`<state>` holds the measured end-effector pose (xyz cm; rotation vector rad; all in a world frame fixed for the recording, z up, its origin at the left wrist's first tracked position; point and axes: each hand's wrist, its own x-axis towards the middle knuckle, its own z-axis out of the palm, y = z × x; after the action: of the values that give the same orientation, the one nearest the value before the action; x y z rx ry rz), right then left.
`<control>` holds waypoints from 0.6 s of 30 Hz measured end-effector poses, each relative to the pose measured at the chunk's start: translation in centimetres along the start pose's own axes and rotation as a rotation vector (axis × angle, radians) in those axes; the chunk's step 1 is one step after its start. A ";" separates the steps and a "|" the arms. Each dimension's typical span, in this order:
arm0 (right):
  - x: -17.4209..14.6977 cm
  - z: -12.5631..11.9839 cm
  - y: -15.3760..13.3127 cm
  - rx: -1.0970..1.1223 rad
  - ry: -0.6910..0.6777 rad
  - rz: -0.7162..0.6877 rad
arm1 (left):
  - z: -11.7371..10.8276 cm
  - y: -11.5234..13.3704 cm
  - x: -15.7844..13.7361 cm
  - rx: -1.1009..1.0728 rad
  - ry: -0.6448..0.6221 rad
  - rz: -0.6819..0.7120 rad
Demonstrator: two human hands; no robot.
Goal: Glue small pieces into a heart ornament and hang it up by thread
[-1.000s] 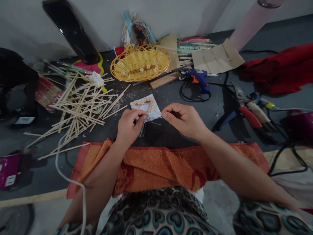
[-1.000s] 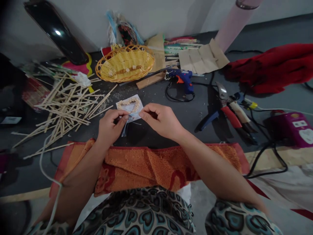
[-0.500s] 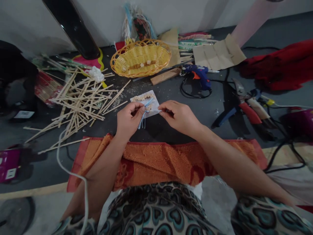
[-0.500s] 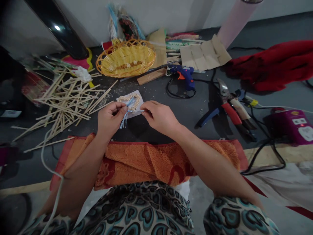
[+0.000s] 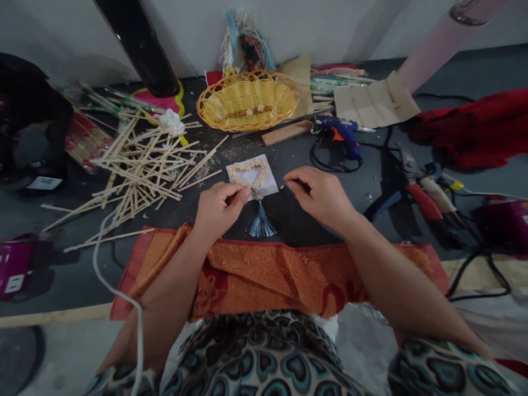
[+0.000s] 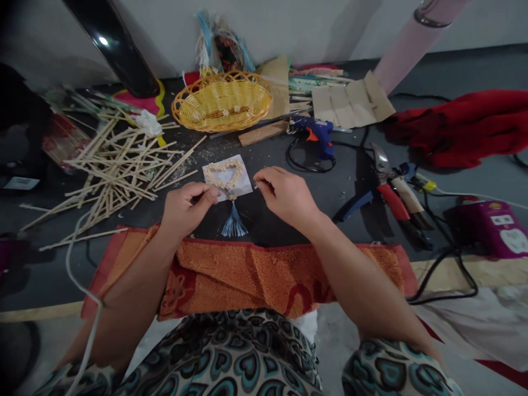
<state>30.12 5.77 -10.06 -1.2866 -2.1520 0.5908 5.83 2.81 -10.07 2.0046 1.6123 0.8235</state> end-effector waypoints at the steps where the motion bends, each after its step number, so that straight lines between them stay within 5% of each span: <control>1: 0.0 -0.3 0.2 -0.041 0.020 0.019 | -0.1 0.0 -0.1 0.059 -0.019 0.012; 6: 0.0 -1.1 1.4 -0.150 0.000 0.074 | 0.0 0.4 -0.7 0.262 -0.208 0.169; 11: 0.0 -0.2 1.4 -0.143 -0.102 0.049 | 0.3 0.7 -1.2 0.226 -0.330 0.217; 18: 0.2 1.1 0.6 -0.231 -0.106 0.065 | 0.1 0.9 -1.4 0.224 -0.387 0.279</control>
<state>29.67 6.12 -11.19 -1.4820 -2.3274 0.4554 6.35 1.28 -9.81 2.4042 1.2677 0.3190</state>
